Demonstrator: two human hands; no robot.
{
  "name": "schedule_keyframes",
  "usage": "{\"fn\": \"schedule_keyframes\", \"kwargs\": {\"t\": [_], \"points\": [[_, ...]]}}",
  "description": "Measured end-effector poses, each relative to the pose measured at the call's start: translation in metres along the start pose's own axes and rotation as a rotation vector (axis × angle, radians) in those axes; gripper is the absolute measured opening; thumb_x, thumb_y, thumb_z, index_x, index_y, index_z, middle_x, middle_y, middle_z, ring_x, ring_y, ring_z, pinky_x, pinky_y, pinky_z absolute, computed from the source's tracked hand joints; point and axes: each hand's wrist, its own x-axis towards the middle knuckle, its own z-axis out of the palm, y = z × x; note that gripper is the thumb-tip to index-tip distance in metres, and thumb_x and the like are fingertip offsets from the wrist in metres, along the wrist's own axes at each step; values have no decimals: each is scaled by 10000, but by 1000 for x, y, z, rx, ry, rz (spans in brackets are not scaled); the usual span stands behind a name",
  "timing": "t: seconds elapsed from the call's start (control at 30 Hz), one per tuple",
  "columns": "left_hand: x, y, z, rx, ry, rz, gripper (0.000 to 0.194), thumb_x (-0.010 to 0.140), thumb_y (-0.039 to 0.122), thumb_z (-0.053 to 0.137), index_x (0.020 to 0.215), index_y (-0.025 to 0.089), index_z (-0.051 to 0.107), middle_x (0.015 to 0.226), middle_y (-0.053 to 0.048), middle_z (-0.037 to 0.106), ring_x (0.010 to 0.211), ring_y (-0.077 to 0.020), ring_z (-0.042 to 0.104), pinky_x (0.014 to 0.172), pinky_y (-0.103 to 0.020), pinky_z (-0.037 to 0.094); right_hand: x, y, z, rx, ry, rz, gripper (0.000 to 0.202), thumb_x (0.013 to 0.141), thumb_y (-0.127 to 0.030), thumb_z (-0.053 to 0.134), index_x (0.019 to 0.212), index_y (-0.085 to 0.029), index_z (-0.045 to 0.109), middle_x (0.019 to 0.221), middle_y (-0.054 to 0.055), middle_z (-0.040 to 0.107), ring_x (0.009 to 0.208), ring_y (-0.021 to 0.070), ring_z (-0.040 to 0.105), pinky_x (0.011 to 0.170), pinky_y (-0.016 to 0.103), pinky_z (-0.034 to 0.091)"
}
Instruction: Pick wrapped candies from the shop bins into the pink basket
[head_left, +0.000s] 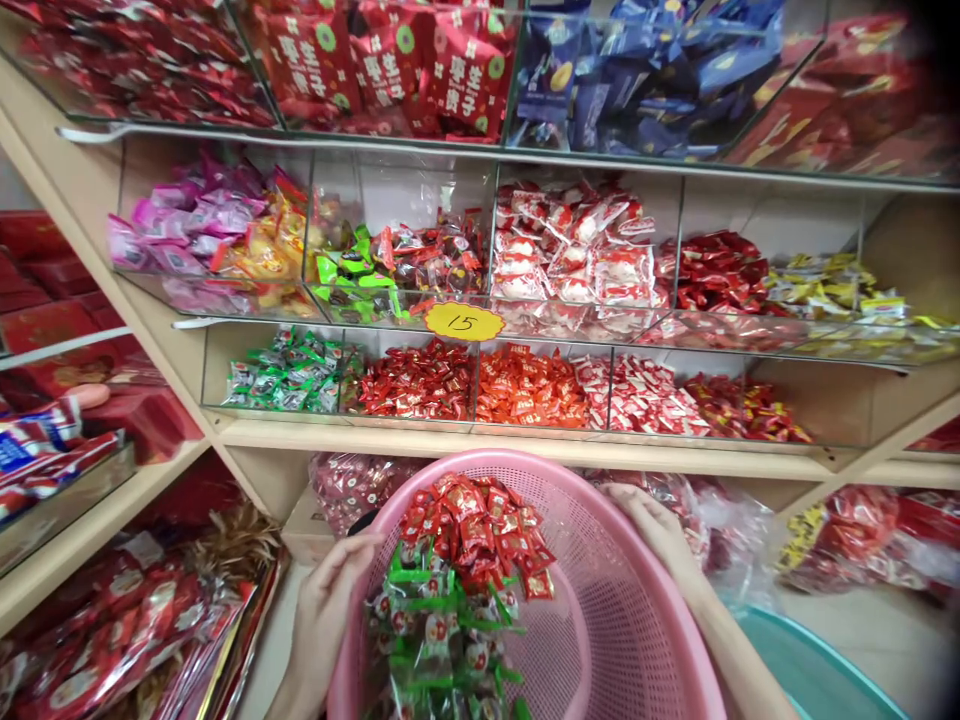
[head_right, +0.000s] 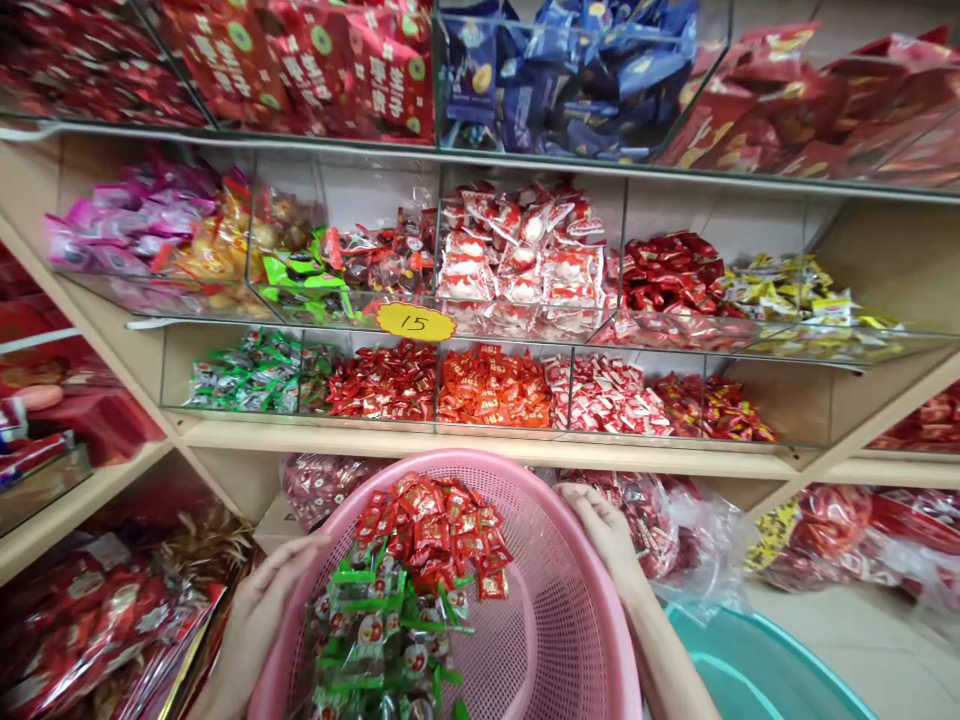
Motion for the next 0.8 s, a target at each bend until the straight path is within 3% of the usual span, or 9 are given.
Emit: {"fn": "schedule_keyframes", "kwargs": {"t": [0.2, 0.37, 0.47, 0.53, 0.63, 0.73, 0.8], "points": [[4, -5, -4, 72, 0, -50, 402, 679, 507, 590, 938, 208, 662, 1027, -50, 667, 1028, -287, 562, 970, -364, 382, 14, 11, 7, 73, -77, 42, 437, 613, -599, 642, 766, -192, 691, 836, 51, 681, 791, 208, 593, 713, 300, 466], [2, -5, -7, 88, 36, -85, 478, 626, 550, 622, 987, 237, 640, 1121, -39, 636, 1129, -289, 511, 974, -333, 398, 18, 13, 13, 180, -133, 128, 374, 625, -529, 680, 801, -199, 680, 773, 20, 668, 675, 157, 575, 616, 256, 452], [8, -4, -13, 45, 0, -134, 510, 649, 515, 635, 1089, 262, 594, 1209, -25, 594, 1167, -269, 492, 993, -315, 384, 22, 11, 16, 213, -157, 161, 376, 594, -499, 715, 798, -186, 674, 731, 20, 662, 626, 144, 567, 586, 252, 446], [23, 0, -17, -8, -86, -182, 513, 716, 478, 596, 1186, 285, 533, 1266, -14, 558, 1183, -242, 487, 994, -312, 383, 26, 10, 17, 215, -164, 176, 393, 572, -497, 729, 796, -180, 672, 706, 22, 660, 607, 144, 569, 565, 253, 446], [58, 10, -12, -188, -192, -189, 488, 755, 471, 551, 1168, 211, 565, 1234, -75, 583, 1132, -253, 534, 977, -356, 401, 32, 9, 18, 222, -200, 197, 379, 568, -469, 744, 807, -184, 669, 703, 19, 664, 590, 134, 571, 546, 243, 446], [96, 20, 8, -236, -478, -252, 432, 743, 427, 587, 1080, 162, 639, 1193, -99, 610, 1123, -260, 542, 991, -362, 391, 34, 10, 20, 244, -250, 211, 343, 590, -434, 745, 821, -194, 664, 741, 12, 674, 590, 119, 573, 554, 235, 450], [116, 23, 26, -170, -523, -234, 393, 677, 367, 672, 1028, 190, 670, 1143, -64, 645, 1084, -242, 569, 962, -318, 415, 34, 10, 21, 263, -273, 218, 326, 601, -424, 742, 826, -202, 662, 743, 2, 674, 590, 112, 574, 569, 237, 456]]}}
